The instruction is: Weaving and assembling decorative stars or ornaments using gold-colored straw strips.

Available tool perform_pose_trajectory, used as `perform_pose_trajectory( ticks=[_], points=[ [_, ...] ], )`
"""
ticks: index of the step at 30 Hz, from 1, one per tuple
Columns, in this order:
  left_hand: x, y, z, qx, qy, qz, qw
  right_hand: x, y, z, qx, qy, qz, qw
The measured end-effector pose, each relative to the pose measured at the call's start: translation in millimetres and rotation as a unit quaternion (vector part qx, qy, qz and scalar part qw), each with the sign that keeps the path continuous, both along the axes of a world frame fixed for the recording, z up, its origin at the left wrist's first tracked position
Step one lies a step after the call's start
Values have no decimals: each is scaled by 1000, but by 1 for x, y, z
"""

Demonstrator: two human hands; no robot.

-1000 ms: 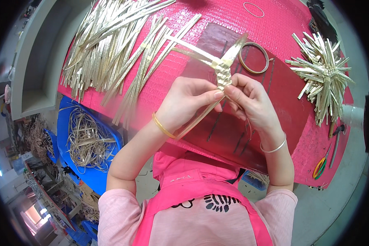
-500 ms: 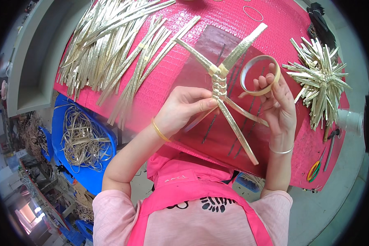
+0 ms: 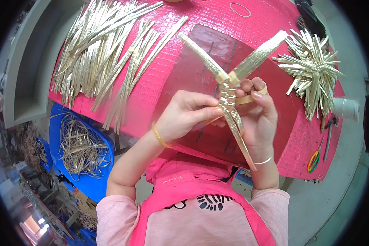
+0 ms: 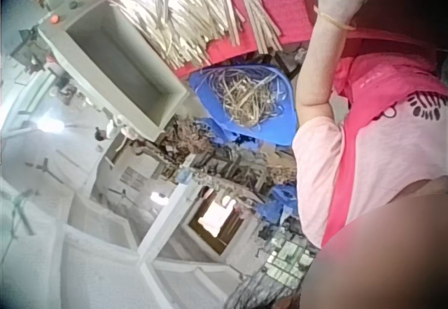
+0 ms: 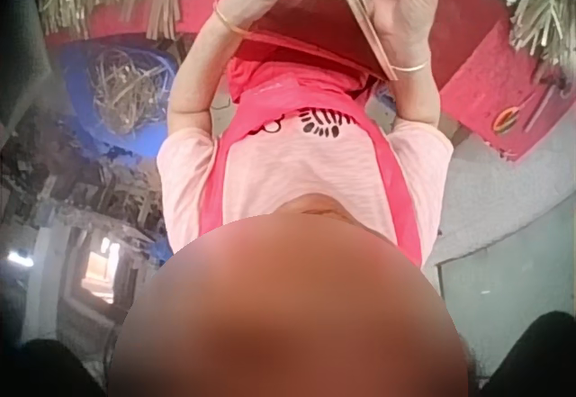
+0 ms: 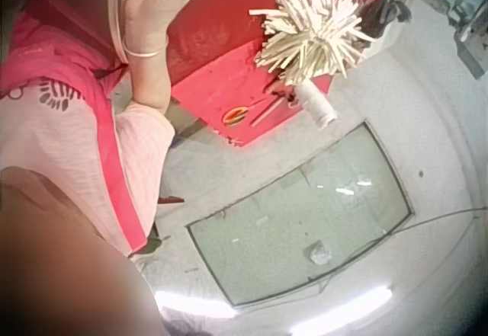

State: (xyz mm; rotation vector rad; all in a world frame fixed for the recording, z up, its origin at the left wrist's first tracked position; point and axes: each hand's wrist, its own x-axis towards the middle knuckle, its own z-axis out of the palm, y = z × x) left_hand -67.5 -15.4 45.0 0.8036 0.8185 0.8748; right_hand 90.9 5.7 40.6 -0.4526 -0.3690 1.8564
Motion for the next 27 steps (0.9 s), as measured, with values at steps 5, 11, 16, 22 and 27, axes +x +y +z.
perform_pose_trajectory(
  ticks=[5,11,16,22,27],
  points=[
    [-9,-5,20,82,30,-72,994,-5,-2,-15,363,-367,-192,835],
    [-10,-4,13,59,81,-17,995,8,6,4,200,-494,121,838],
    [-1,6,-2,22,165,150,975,32,-2,34,116,-414,-6,903],
    [26,1,-19,27,23,165,986,-5,-12,-4,49,-362,23,931],
    [24,-4,-14,21,21,167,985,-10,-11,-13,65,-402,-24,913]
  ],
)
